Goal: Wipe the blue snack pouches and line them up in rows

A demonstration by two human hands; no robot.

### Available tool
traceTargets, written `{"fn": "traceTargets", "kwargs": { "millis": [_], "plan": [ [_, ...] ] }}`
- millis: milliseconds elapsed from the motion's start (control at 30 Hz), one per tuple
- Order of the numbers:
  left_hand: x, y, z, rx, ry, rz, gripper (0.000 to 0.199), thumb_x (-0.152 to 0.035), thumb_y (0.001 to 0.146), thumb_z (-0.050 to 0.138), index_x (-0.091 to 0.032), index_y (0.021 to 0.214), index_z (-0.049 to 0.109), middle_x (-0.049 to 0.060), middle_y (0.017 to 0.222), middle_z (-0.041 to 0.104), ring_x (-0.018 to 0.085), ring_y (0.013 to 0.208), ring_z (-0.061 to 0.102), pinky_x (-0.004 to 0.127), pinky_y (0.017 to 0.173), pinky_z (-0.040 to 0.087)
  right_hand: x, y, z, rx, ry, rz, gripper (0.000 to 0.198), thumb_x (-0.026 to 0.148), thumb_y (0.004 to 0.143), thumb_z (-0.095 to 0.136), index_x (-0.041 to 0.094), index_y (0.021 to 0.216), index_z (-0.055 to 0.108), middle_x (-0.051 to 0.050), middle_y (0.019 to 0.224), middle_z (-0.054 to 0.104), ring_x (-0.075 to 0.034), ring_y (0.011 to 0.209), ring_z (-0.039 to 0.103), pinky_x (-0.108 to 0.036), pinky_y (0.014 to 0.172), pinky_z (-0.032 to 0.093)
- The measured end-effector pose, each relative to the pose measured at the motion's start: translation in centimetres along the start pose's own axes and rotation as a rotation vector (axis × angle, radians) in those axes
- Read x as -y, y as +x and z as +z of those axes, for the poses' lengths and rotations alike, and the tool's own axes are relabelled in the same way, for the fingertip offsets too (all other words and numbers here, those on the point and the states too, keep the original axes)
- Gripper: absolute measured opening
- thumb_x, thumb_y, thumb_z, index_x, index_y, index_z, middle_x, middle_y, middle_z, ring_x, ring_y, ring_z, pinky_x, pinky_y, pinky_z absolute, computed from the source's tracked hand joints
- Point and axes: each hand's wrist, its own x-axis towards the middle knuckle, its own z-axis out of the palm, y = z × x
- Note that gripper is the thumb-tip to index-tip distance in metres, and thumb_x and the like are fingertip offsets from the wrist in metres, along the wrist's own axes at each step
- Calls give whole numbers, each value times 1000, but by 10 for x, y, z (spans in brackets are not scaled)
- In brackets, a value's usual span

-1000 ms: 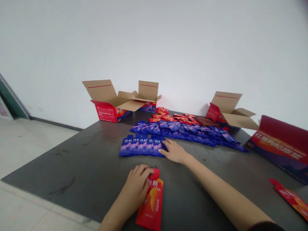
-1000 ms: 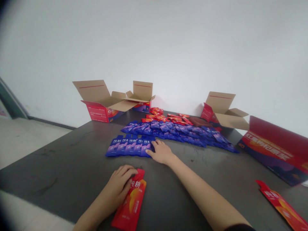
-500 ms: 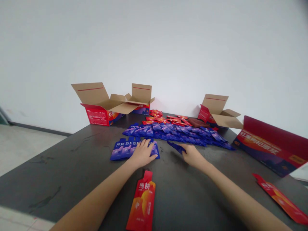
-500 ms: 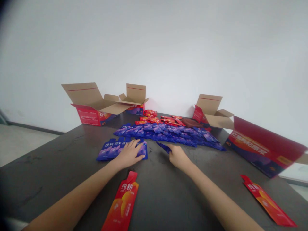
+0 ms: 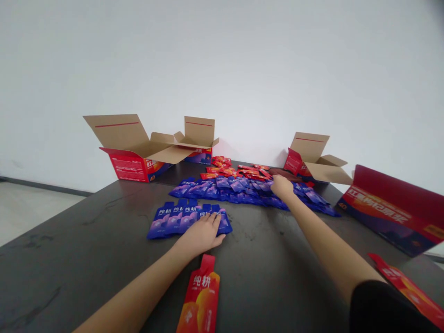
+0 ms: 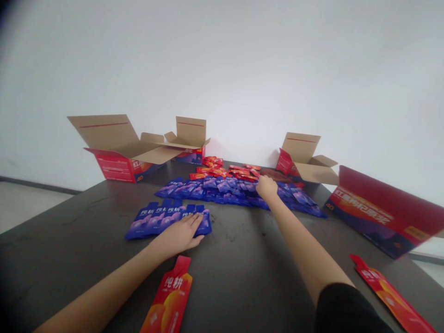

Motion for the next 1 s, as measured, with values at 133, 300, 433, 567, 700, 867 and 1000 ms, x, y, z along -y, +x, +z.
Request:
{"fn": "traceTargets", "kwargs": {
  "millis": [133, 300, 433, 567, 700, 867, 1000],
  "plan": [
    [0, 4, 2, 10, 42, 5, 47, -23, 87, 46, -5, 131, 46, 24, 132, 53, 31, 122, 52, 43, 100, 43, -25, -5, 13, -10, -14, 13, 33, 17, 83, 50, 8, 113, 60, -23, 116, 61, -32, 112, 55, -40, 90, 42],
    [0, 3, 3, 26, 53, 22, 48, -3, 84, 39, -6, 131, 46, 24, 134, 51, 30, 125, 50, 46, 103, 40, -36, -10, 14, 31, 68, -76, 34, 27, 95, 34, 15, 104, 64, -14, 111, 66, -24, 107, 58, -33, 91, 40],
    [-1, 0, -2, -26, 31, 72, 54, 3, 82, 33, -11, 133, 46, 18, 138, 49, 27, 130, 44, 46, 108, 33, -40, -17, -4, -54, 154, -114, 40, 24, 96, 28, 11, 108, 63, -16, 112, 65, -22, 110, 57, -32, 94, 39],
    [-9, -2, -13, -89, -17, 144, 49, 1, 85, 34, -14, 128, 51, 11, 133, 55, 21, 125, 50, 38, 107, 36, -26, -55, -35, -112, 308, -278, 31, 22, 91, 39, 16, 112, 61, -10, 114, 64, -20, 111, 56, -31, 98, 40],
    [-20, -7, -25, -168, -112, 213, 34, -9, 91, 40, -20, 117, 59, 5, 115, 67, 17, 104, 64, 29, 91, 49, 15, -121, -68, 41, 619, -736, 37, 33, 89, 52, 20, 123, 55, -10, 124, 58, -22, 115, 54, -37, 100, 42],
    [-27, -17, -33, -321, -207, 259, 22, -26, 96, 43, -20, 105, 62, 3, 97, 70, 16, 88, 66, 25, 79, 50, 63, -176, -78, 131, 498, -911, 48, 28, 87, 57, 23, 134, 49, -10, 131, 55, -22, 119, 52, -37, 102, 41],
    [-27, -22, -37, -368, -214, 250, 23, -31, 96, 43, -18, 99, 62, 4, 88, 68, 17, 82, 65, 26, 75, 49, 82, -176, -67, 130, 499, -871, 29, 21, 89, 52, 22, 115, 63, -6, 109, 69, -21, 98, 65, -33, 87, 50]
  ]
}}
